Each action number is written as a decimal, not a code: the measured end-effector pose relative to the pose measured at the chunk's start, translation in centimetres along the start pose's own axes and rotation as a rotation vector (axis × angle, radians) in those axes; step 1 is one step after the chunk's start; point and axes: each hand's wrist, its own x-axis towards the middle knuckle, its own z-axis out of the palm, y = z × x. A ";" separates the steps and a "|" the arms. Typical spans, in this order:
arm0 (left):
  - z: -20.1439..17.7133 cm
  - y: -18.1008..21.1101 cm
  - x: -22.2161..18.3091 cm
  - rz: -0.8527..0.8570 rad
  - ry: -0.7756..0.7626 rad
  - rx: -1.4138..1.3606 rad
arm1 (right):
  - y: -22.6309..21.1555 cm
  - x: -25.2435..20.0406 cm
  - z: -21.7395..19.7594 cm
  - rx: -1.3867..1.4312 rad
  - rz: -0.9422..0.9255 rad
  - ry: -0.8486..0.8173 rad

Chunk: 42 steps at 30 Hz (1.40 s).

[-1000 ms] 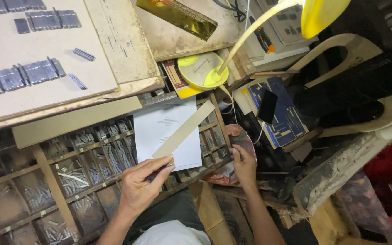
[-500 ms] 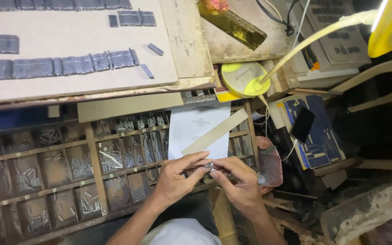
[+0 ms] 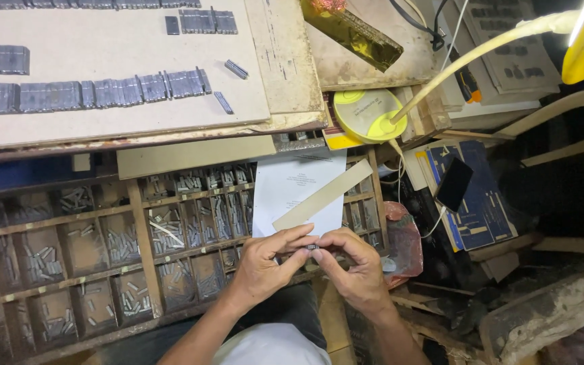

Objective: Sorting individual metal type pieces into a wooden type case tray at a prepress station.

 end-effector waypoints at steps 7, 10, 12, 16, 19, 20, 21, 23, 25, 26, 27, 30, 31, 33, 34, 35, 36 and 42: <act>0.4 -0.4 0.0 0.030 0.014 -0.002 | 0.3 0.0 -0.1 0.034 -0.007 -0.006; 0.4 0.1 0.2 0.027 -0.001 -0.020 | 1.4 -0.6 -0.1 0.092 -0.046 0.006; 0.5 0.6 0.3 0.019 -0.006 -0.058 | 1.8 -0.9 -0.6 0.148 -0.027 0.056; 0.4 0.5 0.2 0.021 0.017 -0.094 | 5.7 -3.2 -3.1 0.228 0.133 0.247; 0.1 0.4 0.7 0.120 0.096 0.067 | 10.5 -5.5 -6.3 -0.110 0.345 0.395; 0.1 0.2 0.7 0.122 0.075 0.044 | 13.0 -6.6 -7.2 -0.127 0.355 0.420; 0.1 0.1 0.7 0.143 0.058 0.034 | 15.4 -7.7 -8.2 -0.195 0.432 0.451; 0.2 0.0 0.6 0.166 0.035 0.016 | 19.3 -9.3 -9.5 -0.267 0.515 0.490; 0.3 0.1 0.5 0.137 0.041 0.064 | 22.3 -10.0 -9.9 -0.296 0.557 0.531; 0.4 0.1 0.4 0.141 0.038 0.063 | 22.3 -9.6 -9.7 -0.296 0.556 0.537; 0.4 0.0 0.4 0.118 0.035 0.061 | 22.3 -9.2 -9.5 -0.306 0.603 0.526; 0.4 0.0 0.2 0.081 0.043 0.065 | 21.0 -7.7 -8.9 -0.308 0.660 0.514; 0.3 -0.1 0.1 0.071 0.050 0.067 | 20.4 -7.1 -8.6 -0.301 0.668 0.520; 0.4 -0.4 0.0 0.070 0.066 0.070 | 20.1 -6.9 -8.6 -0.322 0.646 0.554; 0.4 -0.6 0.0 0.068 0.081 0.072 | 20.0 -6.9 -8.6 -0.344 0.624 0.589; 0.4 -0.6 0.0 0.065 0.082 0.074 | 18.4 -6.7 -8.2 -0.343 0.626 0.585; 0.4 -0.6 0.0 0.063 0.067 0.083 | 16.9 -6.6 -7.7 -0.311 0.628 0.547; 1.9 -2.1 -1.2 0.072 0.059 0.164 | 9.2 -6.1 -1.5 -0.075 0.358 0.328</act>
